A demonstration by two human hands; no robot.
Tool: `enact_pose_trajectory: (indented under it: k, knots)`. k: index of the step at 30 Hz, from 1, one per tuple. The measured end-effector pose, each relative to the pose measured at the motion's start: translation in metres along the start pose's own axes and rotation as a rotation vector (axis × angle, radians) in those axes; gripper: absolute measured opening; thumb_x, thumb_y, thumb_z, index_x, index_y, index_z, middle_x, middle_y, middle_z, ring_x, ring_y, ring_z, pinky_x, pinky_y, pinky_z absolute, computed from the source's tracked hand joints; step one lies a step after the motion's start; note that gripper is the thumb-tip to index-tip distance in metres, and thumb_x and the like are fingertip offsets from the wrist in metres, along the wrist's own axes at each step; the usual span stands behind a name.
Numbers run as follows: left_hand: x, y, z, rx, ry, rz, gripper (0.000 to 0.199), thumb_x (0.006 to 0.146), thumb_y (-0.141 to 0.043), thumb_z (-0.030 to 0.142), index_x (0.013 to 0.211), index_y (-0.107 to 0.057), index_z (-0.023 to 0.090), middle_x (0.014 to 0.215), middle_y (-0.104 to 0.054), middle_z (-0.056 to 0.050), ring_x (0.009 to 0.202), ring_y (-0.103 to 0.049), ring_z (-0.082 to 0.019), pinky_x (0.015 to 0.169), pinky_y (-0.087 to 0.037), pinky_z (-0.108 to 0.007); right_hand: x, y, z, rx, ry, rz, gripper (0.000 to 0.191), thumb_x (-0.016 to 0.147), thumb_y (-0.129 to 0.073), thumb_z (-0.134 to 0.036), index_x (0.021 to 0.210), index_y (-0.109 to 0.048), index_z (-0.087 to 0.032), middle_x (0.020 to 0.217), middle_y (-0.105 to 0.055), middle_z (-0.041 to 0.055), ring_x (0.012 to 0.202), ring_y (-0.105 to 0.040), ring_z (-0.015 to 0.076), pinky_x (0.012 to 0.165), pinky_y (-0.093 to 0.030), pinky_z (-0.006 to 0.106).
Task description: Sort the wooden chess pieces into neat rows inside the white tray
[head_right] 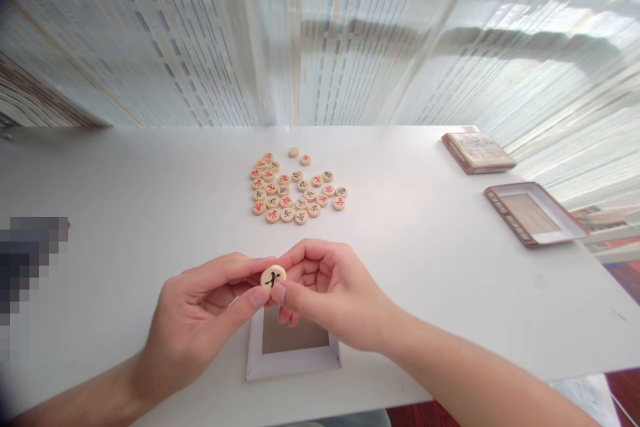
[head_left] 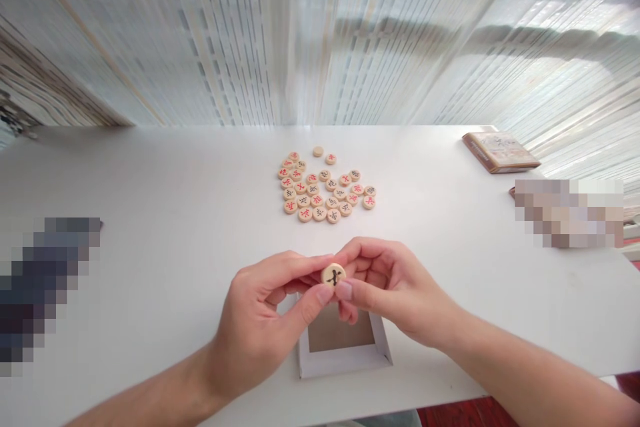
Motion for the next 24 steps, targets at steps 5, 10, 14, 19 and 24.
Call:
enact_pose_trajectory:
  k: [5, 10, 14, 19, 24]
  knots:
    - [-0.0001, 0.0005, -0.0003, -0.049, 0.042, 0.005, 0.031, 0.099, -0.071, 0.009, 0.121, -0.082, 0.027, 0.099, -0.080, -0.003, 0.082, -0.083, -0.019, 0.079, -0.070, -0.028, 0.0004, -0.0005, 0.0010, 0.020, -0.020, 0.001, 0.039, 0.066, -0.103, -0.018, 0.093, -0.076, -0.013, 0.077, -0.078, 0.0031, 0.063, -0.072, 0.0117, 0.062, -0.062, 0.021]
    - [0.0001, -0.0012, 0.0016, -0.046, 0.016, -0.007, 0.032, 0.100, -0.069, 0.008, 0.122, -0.082, 0.027, 0.097, -0.079, -0.003, 0.081, -0.082, -0.018, 0.076, -0.069, -0.027, -0.0007, 0.0008, 0.0009, -0.008, -0.016, 0.014, 0.036, 0.067, -0.103, -0.022, 0.090, -0.076, -0.013, 0.076, -0.078, 0.0039, 0.063, -0.072, 0.0125, 0.061, -0.062, 0.021]
    - [-0.0007, -0.0013, 0.0052, 0.040, -0.061, -0.023, 0.040, 0.097, -0.070, 0.003, 0.125, -0.081, 0.029, 0.100, -0.081, -0.003, 0.087, -0.080, -0.016, 0.079, -0.067, -0.025, -0.0019, 0.0049, 0.0015, -0.063, -0.008, 0.061, 0.033, 0.069, -0.102, -0.027, 0.084, -0.076, -0.013, 0.069, -0.077, 0.0027, 0.058, -0.071, 0.0117, 0.057, -0.060, 0.019]
    - [-0.0010, -0.0006, 0.0041, 0.067, -0.065, -0.021, 0.038, 0.096, -0.071, 0.003, 0.123, -0.081, 0.028, 0.098, -0.081, -0.003, 0.086, -0.080, -0.015, 0.079, -0.067, -0.023, -0.0032, 0.0065, 0.0003, -0.091, 0.012, 0.086, 0.030, 0.073, -0.100, -0.030, 0.081, -0.077, -0.013, 0.066, -0.076, 0.0025, 0.056, -0.070, 0.0122, 0.055, -0.061, 0.020]
    - [-0.0011, -0.0021, -0.0015, -0.002, 0.009, -0.014, 0.030, 0.097, -0.072, 0.007, 0.119, -0.081, 0.026, 0.098, -0.082, -0.001, 0.085, -0.082, -0.016, 0.080, -0.069, -0.025, -0.0034, 0.0046, -0.0010, -0.096, 0.006, 0.085, 0.032, 0.073, -0.100, -0.033, 0.081, -0.076, -0.014, 0.064, -0.075, 0.0029, 0.055, -0.070, 0.0132, 0.058, -0.063, 0.024]
Point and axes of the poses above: each hand's wrist, its own x-axis towards the middle knuckle, its own y-axis out of the back of the hand, z = x × y, the point moved 9 cm from there along x, towards the middle knuckle
